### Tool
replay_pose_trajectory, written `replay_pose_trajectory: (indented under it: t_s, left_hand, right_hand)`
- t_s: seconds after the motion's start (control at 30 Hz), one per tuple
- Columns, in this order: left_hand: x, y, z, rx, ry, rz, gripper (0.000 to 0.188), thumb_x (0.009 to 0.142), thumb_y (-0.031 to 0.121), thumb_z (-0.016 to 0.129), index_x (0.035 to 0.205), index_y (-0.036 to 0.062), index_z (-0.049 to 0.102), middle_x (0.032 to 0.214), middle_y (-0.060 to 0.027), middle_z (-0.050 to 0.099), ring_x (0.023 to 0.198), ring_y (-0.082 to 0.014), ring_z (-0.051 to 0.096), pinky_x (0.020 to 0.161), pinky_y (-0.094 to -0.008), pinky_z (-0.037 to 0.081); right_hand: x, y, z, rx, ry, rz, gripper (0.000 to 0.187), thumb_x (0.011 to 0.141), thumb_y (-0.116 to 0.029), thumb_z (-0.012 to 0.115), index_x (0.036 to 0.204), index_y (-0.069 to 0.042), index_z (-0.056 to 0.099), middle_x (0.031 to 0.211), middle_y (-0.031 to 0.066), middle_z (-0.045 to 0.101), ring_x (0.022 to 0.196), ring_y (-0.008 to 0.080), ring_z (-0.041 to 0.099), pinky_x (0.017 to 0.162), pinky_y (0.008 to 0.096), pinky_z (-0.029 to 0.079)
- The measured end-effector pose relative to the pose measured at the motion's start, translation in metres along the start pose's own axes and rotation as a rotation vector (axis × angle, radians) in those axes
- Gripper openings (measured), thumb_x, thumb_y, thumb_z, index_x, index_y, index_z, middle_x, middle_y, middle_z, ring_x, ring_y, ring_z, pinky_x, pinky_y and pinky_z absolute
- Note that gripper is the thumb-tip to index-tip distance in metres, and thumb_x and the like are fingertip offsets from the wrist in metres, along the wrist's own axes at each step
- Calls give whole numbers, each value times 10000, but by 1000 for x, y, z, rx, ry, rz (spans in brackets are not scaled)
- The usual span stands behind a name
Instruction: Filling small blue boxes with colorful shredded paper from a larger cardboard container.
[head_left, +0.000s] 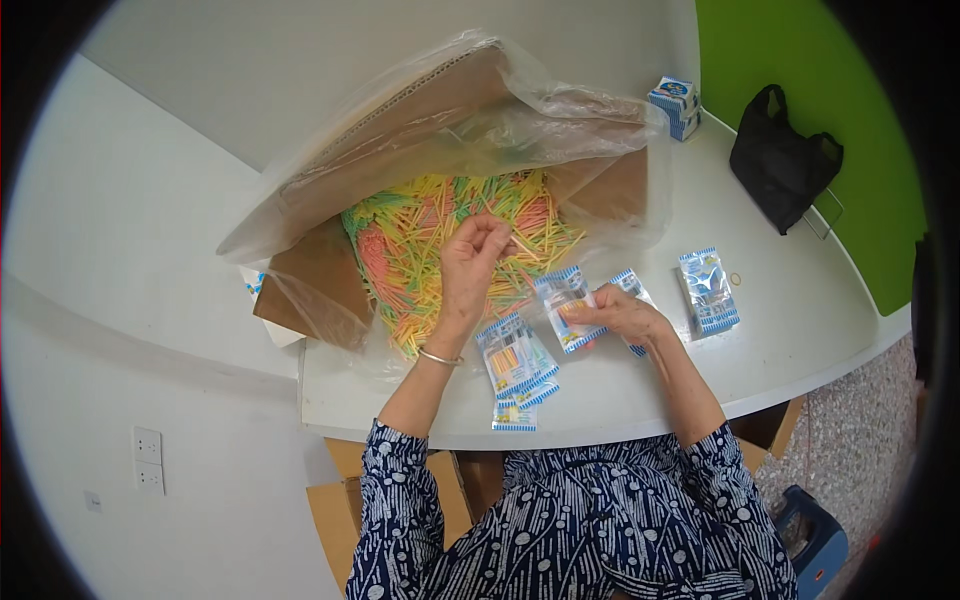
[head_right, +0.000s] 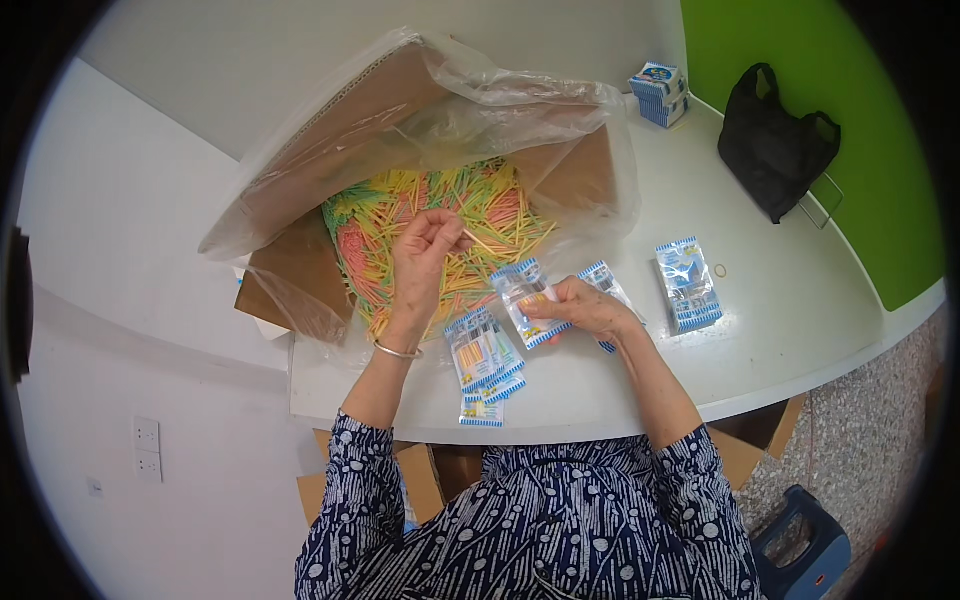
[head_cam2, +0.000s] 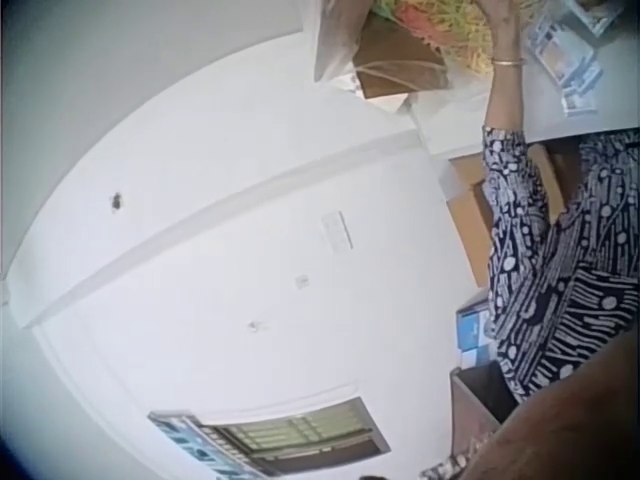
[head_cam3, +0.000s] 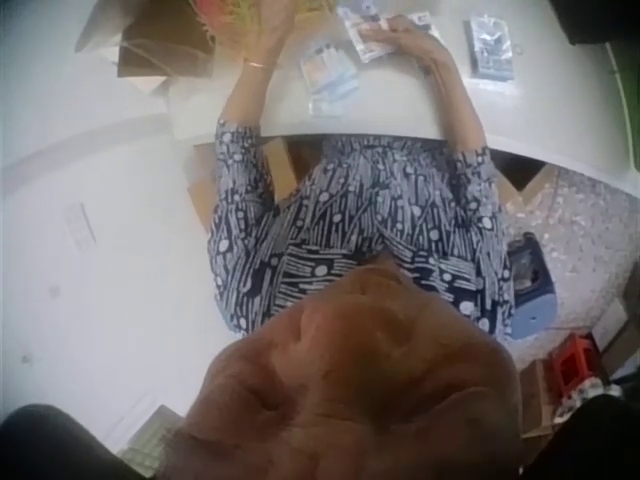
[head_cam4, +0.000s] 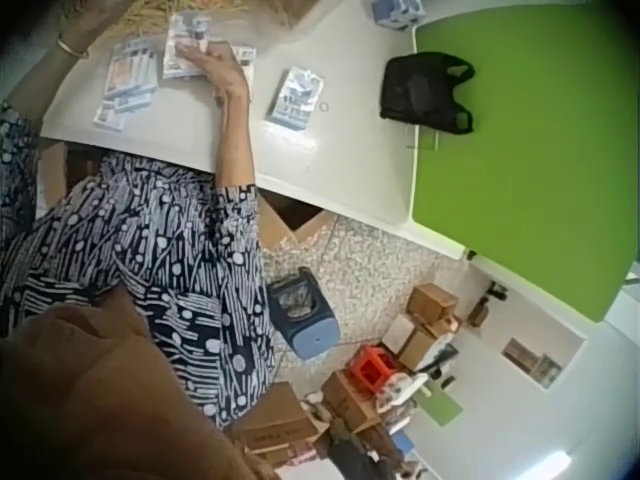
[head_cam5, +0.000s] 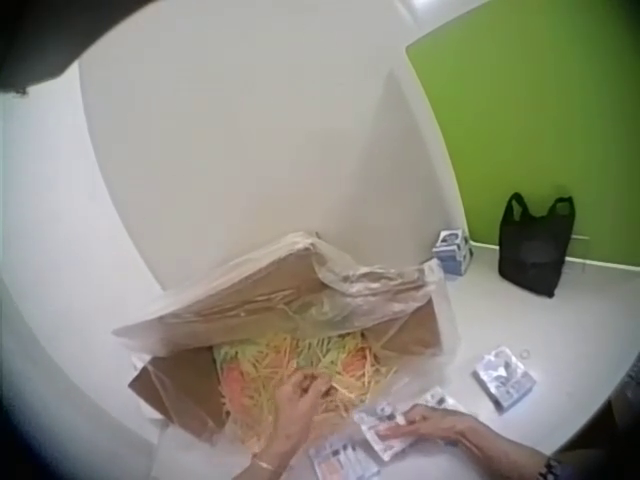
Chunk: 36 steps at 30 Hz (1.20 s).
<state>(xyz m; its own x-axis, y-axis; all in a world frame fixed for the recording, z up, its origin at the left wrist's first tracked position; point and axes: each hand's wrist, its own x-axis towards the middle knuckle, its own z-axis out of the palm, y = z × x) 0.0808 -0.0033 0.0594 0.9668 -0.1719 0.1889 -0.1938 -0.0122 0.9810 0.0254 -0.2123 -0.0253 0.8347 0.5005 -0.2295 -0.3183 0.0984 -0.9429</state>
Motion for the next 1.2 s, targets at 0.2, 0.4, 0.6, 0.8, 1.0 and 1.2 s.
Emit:
replay_pose_trajectory:
  t_s: [0.2, 0.4, 0.6, 0.8, 1.0, 1.2]
  left_hand:
    - [-20, -12, 11, -24, -100, -22, 139, 905, 138, 598, 982, 23, 587, 822, -13, 632, 738, -81, 595, 700, -227, 487]
    - [-32, -23, 11, 224, -151, -2, 125, 900, 135, 601, 955, 28, 636, 866, 6, 622, 794, -80, 570, 750, -232, 464]
    - [-36, -28, 13, -80, -114, -223, 152, 899, 133, 592, 937, -3, 650, 951, -22, 614, 871, -107, 559, 781, -247, 449]
    - [-40, -33, 19, 549, -325, 281, 187, 905, 153, 583, 915, -22, 648, 928, -52, 620, 847, -105, 555, 776, -242, 442]
    - [-41, -24, 5, 357, -458, -175, 153, 891, 143, 607, 945, 3, 635, 889, -19, 620, 804, -81, 550, 739, -217, 438]
    - [-64, -34, -57, 284, -358, -268, 217, 865, 111, 634, 1055, 36, 559, 933, -9, 620, 855, -88, 564, 755, -208, 437]
  right_hand:
    - [1, 0, 3, -70, -34, -18, 339, 811, -348, 714, 835, -10, 708, 738, 7, 638, 641, 60, 533, 566, 213, 412]
    - [3, 8, 1, -115, -44, -29, 365, 799, -376, 723, 830, -12, 707, 725, -3, 631, 658, 45, 517, 586, 209, 391]
    - [0, 4, 7, -49, -28, -29, 365, 797, -371, 727, 836, -9, 702, 734, -2, 631, 655, 44, 513, 563, 209, 374]
    - [1, 7, 4, -97, -5, -14, 365, 801, -376, 721, 814, -13, 693, 704, -4, 608, 636, 60, 506, 556, 215, 370]
    - [-9, -5, 10, -382, -19, -24, 468, 789, -459, 695, 818, 7, 661, 673, 50, 574, 641, 112, 513, 575, 269, 387]
    - [-47, -3, 2, -958, 704, -355, 375, 754, -253, 727, 939, 48, 599, 925, 159, 577, 842, 269, 553, 727, 361, 447]
